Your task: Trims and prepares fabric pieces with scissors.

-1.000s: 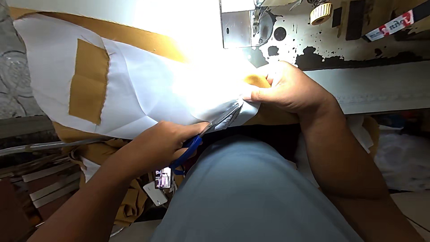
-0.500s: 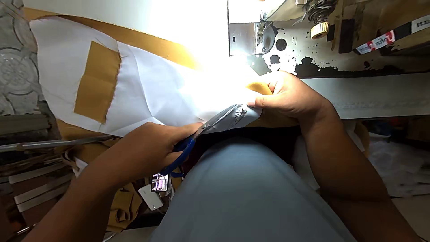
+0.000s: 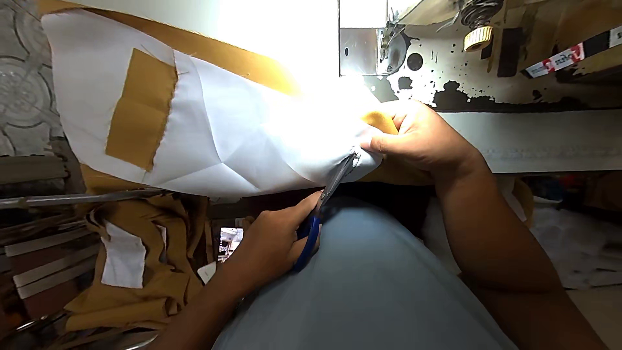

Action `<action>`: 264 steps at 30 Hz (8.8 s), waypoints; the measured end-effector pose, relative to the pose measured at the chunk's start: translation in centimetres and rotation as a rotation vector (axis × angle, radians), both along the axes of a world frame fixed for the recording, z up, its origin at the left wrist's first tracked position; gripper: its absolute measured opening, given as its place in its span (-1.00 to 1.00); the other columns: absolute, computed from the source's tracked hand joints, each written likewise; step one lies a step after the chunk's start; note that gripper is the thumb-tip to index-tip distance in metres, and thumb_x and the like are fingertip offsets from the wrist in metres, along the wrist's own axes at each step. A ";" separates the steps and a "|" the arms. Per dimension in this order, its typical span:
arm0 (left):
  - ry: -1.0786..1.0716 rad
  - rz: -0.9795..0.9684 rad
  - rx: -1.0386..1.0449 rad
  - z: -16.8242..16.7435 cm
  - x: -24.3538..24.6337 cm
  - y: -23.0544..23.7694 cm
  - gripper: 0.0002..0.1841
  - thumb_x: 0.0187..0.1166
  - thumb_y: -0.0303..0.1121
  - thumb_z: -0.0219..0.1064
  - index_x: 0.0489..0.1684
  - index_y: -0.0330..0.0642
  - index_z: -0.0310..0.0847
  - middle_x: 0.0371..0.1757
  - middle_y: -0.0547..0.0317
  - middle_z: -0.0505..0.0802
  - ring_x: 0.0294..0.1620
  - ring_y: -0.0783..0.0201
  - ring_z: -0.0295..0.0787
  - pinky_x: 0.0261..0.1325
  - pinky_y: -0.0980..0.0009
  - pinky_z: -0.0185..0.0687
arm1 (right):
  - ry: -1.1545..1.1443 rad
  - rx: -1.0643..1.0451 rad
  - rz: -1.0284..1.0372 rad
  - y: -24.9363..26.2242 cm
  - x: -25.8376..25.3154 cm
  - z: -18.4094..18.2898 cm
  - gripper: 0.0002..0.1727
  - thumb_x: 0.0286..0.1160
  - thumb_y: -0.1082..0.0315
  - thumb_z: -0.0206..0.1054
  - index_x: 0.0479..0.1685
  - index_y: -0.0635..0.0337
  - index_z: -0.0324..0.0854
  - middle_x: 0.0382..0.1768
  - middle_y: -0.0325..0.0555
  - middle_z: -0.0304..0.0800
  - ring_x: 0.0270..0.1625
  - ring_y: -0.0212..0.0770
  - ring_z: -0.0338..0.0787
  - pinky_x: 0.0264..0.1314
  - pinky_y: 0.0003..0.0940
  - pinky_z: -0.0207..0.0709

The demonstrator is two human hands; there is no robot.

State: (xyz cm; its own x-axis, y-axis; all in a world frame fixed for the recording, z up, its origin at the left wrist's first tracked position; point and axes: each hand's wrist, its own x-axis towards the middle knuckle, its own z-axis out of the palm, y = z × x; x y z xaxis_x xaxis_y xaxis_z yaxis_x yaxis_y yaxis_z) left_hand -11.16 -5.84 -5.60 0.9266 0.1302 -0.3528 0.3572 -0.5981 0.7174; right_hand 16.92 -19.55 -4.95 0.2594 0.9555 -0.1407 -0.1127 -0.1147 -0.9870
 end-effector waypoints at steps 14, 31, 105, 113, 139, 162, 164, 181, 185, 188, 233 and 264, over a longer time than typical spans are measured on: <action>-0.082 0.313 -0.199 1.2 0.5 -4.9 -0.43 0.70 -0.09 0.21 0.65 -0.14 0.42 0.07 0.47 0.93 -0.10 0.64 0.83 -0.06 0.59 0.78 | 0.000 -0.124 -0.223 2.3 -2.5 1.3 -0.91 0.47 0.45 0.45 -0.38 0.20 0.71 -0.53 -0.26 0.75 -0.46 -0.48 0.72 -0.37 -0.56 0.61; 0.140 0.627 0.742 4.7 8.8 14.2 -0.40 0.59 -0.17 0.27 0.53 -0.40 0.37 0.09 -0.71 0.71 0.13 -0.76 0.62 0.03 -0.71 0.32 | 0.186 -0.145 -0.052 1.8 -2.8 2.2 -0.86 0.47 0.57 0.43 -0.06 0.36 0.67 -0.40 -0.07 0.84 -0.40 -0.35 0.82 -0.28 -0.46 0.75; 0.006 -0.056 -0.116 1.2 1.4 4.3 -0.56 0.68 -0.07 0.22 0.52 0.17 0.62 -0.04 0.52 0.92 -0.18 0.67 0.81 -0.08 0.54 0.80 | 0.165 -0.092 -0.218 -0.7 -2.9 0.2 -0.94 0.42 0.56 0.42 -0.27 0.22 0.71 -0.44 -0.23 0.89 -0.38 -0.46 0.86 -0.24 -0.55 0.77; -0.099 -0.190 0.233 7.0 4.1 10.8 -0.53 0.59 -0.07 0.26 0.50 0.20 0.62 -0.06 0.44 0.89 -0.25 0.51 0.78 -0.23 0.34 0.77 | 0.159 -0.161 -0.159 -1.0 -2.5 1.1 -0.98 0.47 0.50 0.42 -0.23 0.24 0.72 -0.42 -0.22 0.89 -0.37 -0.44 0.88 -0.22 -0.51 0.81; -0.272 0.676 0.666 -0.9 5.7 21.1 -0.41 0.64 -0.20 0.28 0.65 -0.19 0.35 0.46 -0.34 0.64 0.50 -0.36 0.54 0.48 -0.39 0.36 | -0.434 -0.257 0.567 5.4 -12.6 1.7 -0.48 0.64 -0.06 0.37 0.27 0.21 0.77 -0.01 0.00 0.92 0.03 -0.12 0.90 0.21 0.04 0.73; -0.334 0.369 0.583 0.3 16.1 17.1 -0.38 0.63 -0.27 0.31 0.70 -0.22 0.35 0.50 -0.32 0.65 0.59 -0.29 0.48 0.65 -0.23 0.28 | 0.254 -0.146 -0.352 -11.6 -13.4 -6.5 -0.44 0.27 -0.28 0.54 -0.05 -0.01 0.68 -0.15 -0.43 0.88 -0.01 -0.51 0.83 0.14 -0.41 0.73; -0.264 0.488 0.629 -0.1 15.1 18.5 -0.35 0.64 -0.17 0.29 0.72 -0.22 0.31 0.52 -0.35 0.62 0.59 -0.32 0.47 0.62 -0.27 0.28 | 0.053 -0.419 -0.124 -9.2 -12.8 -6.1 -0.54 0.42 -0.06 0.54 -0.05 0.19 0.71 -0.20 -0.23 0.87 -0.10 -0.41 0.84 0.07 -0.30 0.74; -0.272 0.496 0.701 -1.3 5.8 8.0 -0.32 0.49 -0.13 0.36 0.65 -0.15 0.41 0.36 -0.38 0.70 0.41 -0.43 0.57 0.42 -0.39 0.37 | -1.141 -0.361 -0.472 -11.2 -3.7 3.1 -0.63 0.70 0.14 0.21 0.19 0.15 0.79 0.09 0.01 0.84 0.19 -0.05 0.81 0.28 0.00 0.70; -0.323 0.528 0.759 -2.1 1.7 9.8 -0.34 0.49 -0.10 0.34 0.57 -0.27 0.46 0.32 -0.41 0.73 0.39 -0.43 0.61 0.47 -0.35 0.37 | -1.260 0.001 -0.144 2.5 -4.5 0.2 -0.60 0.74 0.18 0.15 0.38 0.04 0.74 0.41 -0.11 0.77 0.47 -0.12 0.72 0.55 -0.09 0.55; -0.342 0.577 0.777 -2.7 0.6 10.3 -0.32 0.56 0.02 0.32 0.54 -0.30 0.48 0.30 -0.39 0.75 0.37 -0.39 0.63 0.49 -0.26 0.39 | -1.272 -0.106 0.130 5.8 -4.2 -0.9 -0.36 0.84 -0.07 -0.02 0.76 0.06 0.39 0.76 -0.07 0.37 0.76 -0.03 0.38 0.79 0.07 0.16; -0.108 0.312 0.739 2.8 10.8 10.7 -0.41 0.60 -0.07 0.32 0.54 -0.22 0.44 0.29 -0.46 0.69 0.32 -0.50 0.60 0.19 -0.51 0.45 | -0.467 -0.753 -0.657 -32.1 -0.9 4.3 -0.58 0.48 0.06 0.43 0.21 0.08 0.68 -0.13 -0.25 0.84 -0.15 -0.41 0.81 -0.05 -0.29 0.75; -0.235 0.399 0.760 0.2 11.9 9.6 -0.37 0.60 -0.18 0.31 0.69 -0.10 0.30 0.35 -0.38 0.64 0.35 -0.41 0.59 0.24 -0.38 0.48 | -1.265 -0.441 -0.164 -17.6 -0.5 4.4 -0.28 0.45 -0.47 0.08 -0.24 -0.05 0.89 0.22 0.13 0.71 0.26 0.16 0.69 0.20 0.24 0.58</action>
State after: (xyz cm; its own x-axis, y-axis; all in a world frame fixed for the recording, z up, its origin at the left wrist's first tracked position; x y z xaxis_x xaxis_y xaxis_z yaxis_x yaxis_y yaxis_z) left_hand 0.73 3.73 -5.41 0.7999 0.5802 0.1537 0.5341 -0.8049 0.2584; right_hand 16.40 -37.16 -0.52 0.5445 0.8387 -0.0068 0.7967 -0.5198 -0.3083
